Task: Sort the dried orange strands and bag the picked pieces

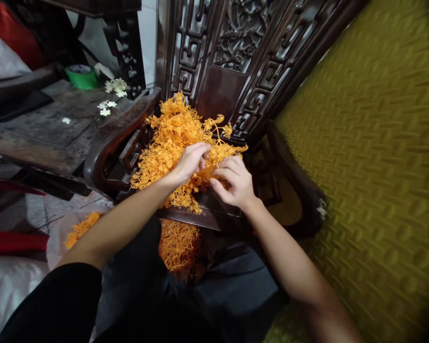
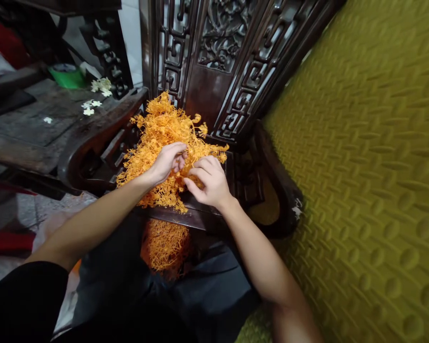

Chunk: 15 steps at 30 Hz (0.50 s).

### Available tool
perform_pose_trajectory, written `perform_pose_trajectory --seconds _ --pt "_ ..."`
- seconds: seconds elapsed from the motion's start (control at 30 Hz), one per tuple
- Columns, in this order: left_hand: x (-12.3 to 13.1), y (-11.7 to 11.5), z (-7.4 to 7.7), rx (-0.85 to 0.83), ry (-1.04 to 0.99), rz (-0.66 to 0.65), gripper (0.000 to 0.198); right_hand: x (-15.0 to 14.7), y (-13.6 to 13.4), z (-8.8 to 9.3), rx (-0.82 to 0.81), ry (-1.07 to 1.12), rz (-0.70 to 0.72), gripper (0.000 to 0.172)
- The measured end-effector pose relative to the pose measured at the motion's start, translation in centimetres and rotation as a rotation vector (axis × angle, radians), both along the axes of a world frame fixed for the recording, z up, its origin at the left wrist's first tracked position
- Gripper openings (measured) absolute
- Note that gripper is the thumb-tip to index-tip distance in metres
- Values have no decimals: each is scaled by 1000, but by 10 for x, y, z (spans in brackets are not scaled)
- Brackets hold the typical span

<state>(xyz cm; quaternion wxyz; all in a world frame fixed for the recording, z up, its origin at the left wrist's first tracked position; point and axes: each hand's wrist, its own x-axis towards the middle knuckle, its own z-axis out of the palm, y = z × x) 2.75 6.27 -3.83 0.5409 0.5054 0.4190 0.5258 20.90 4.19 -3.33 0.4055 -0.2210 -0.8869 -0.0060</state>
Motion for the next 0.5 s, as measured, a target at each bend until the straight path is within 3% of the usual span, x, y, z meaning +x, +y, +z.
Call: perform_pose_trajectory --seconds 0.1,0.2,0.33,0.4,0.5 --pt "2 -1 1 83 26 -62 30 -5 -5 -6 -9 -89 70 15" --pt "5 2 -3 193 35 30 30 -3 -10 -3 29 -89 56 27" --pt "6 0 1 350 -30 212 26 5 -13 23 13 294 -257 23" --pt "8 -7 7 409 37 242 22 3 -15 41 -86 378 -356 21" --pt "13 -21 13 433 224 198 21 -9 -17 58 -339 273 -237 31"
